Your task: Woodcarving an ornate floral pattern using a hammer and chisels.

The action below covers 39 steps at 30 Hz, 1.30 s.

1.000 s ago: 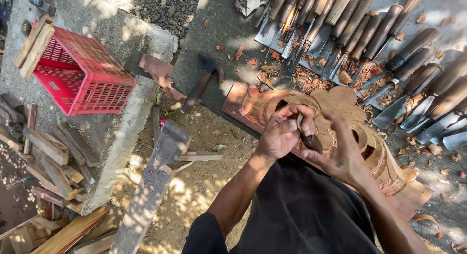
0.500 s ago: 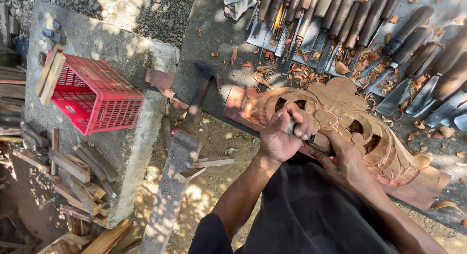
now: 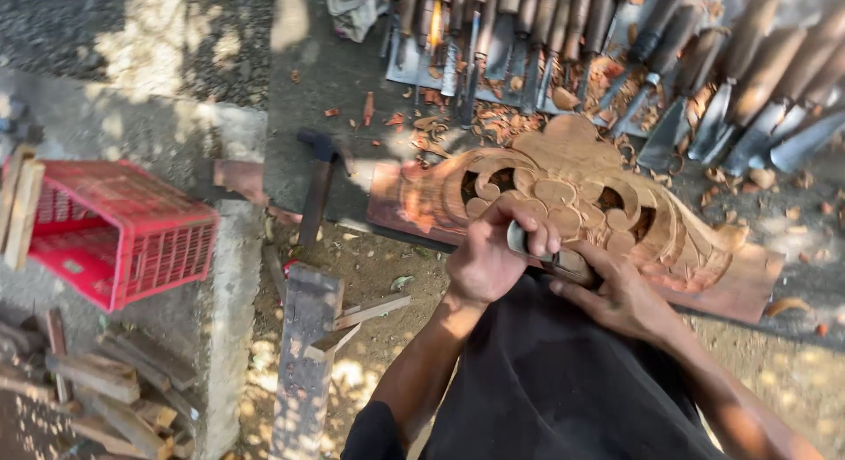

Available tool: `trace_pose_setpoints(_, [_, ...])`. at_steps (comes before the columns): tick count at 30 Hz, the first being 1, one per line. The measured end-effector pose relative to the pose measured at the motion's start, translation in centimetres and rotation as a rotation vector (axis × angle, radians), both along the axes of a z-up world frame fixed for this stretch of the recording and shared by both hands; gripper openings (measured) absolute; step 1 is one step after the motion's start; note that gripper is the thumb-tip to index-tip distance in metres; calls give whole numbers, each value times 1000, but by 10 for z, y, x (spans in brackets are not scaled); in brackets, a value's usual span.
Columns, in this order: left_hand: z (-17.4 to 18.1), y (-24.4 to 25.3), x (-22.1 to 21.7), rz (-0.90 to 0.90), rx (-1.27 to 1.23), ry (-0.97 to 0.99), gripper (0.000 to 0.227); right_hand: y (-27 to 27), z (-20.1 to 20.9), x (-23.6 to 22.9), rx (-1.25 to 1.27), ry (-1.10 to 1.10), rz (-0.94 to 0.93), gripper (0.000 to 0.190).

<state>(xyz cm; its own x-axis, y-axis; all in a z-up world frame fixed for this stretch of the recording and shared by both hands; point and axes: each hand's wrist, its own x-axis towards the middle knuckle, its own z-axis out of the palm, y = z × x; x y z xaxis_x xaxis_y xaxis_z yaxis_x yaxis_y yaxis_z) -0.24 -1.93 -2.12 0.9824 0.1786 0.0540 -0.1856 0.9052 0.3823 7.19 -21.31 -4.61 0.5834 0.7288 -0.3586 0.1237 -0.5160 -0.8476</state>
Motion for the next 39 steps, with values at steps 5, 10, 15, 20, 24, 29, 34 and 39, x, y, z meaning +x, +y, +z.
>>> trace_pose_setpoints(5, [-55,25,-51,-285,463,142,17,-48,-41,-23,80,398,169,52])
trace_pose_setpoints(10, [-75,50,-62,-341,335,156,15,-86,-85,-88,561,889,-525,58])
trace_pose_setpoints(15, [-57,55,-56,-175,565,-78,25,6,-56,-124,1156,928,-973,41])
trace_pose_setpoints(20, [-27,108,-29,-273,1356,-610,60,55,-27,-112,1450,1051,-1050,43])
trace_pose_setpoints(24, [-83,190,-74,56,1884,-315,36,-20,-25,-95,1406,716,-1057,48])
trace_pose_setpoints(29, [-99,319,-127,350,2183,767,71,-58,-27,-99,734,46,-1049,44])
trace_pose_setpoints(34, [-123,337,-136,141,2264,851,69,43,-20,-84,286,62,-725,36])
trace_pose_setpoints(39, [-123,350,-127,-15,2056,955,45,139,7,-71,446,-176,-51,46])
